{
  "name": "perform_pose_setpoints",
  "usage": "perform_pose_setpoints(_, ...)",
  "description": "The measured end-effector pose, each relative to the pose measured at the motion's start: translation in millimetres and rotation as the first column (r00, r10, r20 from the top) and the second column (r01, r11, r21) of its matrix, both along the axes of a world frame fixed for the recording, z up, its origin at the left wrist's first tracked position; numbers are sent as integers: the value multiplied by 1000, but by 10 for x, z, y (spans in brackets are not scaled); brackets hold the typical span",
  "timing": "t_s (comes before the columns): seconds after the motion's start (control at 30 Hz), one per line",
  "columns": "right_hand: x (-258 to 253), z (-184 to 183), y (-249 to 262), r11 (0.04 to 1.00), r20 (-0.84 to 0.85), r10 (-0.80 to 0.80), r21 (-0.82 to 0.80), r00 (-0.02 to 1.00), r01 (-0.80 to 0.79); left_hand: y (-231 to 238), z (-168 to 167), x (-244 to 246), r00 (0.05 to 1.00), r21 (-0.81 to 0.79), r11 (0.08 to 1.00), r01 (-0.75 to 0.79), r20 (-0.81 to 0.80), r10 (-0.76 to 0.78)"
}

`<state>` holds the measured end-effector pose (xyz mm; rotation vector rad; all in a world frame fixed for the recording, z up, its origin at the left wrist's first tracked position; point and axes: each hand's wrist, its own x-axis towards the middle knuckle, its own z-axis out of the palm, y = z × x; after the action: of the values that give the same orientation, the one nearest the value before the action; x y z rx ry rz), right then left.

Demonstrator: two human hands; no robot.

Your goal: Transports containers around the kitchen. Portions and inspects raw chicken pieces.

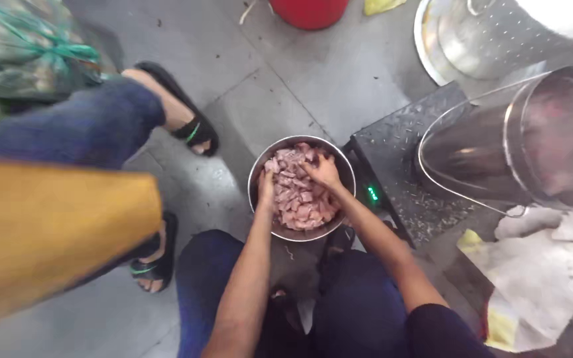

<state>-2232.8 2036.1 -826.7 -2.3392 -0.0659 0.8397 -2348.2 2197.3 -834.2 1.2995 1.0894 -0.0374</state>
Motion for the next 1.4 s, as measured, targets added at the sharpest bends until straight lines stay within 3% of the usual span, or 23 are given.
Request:
perform_pose_setpoints(0.17,264,39,229,986,-187,32,164,982,-1,92,79,118,999,-175,984,18,-43,-26)
perform_pose_setpoints(0.43,180,-373,284,872,-264,45,481,963,91,31,23,308,997,-274,962,13,-68,-33)
perform_pose_setpoints(0.53,-15,-217,296,814,-325,60,564,944,143,-79,49,291,999,-305,952,11,49,4)
perform_pose_setpoints(0.67,-259,-114,352,776,-282,-7,604,960,183,-309,167,218,926,-285,956,-68,338,166)
perform_pose_setpoints(0.77,-479,-64,359,755,-257,-93,612,962,236,-414,226,92,871,-287,952,-109,434,231)
perform_pose_setpoints(0.9,-702,160,318,678,-218,-247,657,944,329,-507,447,29,863,-325,925,-198,390,322)
perform_pose_setpoints(1.13,-824,798,83,617,1,-385,744,923,257,-770,954,-53,812,-333,926,-178,481,329)
perform_pose_setpoints(1.27,-925,687,61,560,-28,-429,777,903,290,-798,876,-92,837,-321,930,-176,448,313)
perform_pose_setpoints(1.4,-1016,572,39,601,-81,-436,716,896,357,-825,740,-128,855,-376,909,-182,396,335)
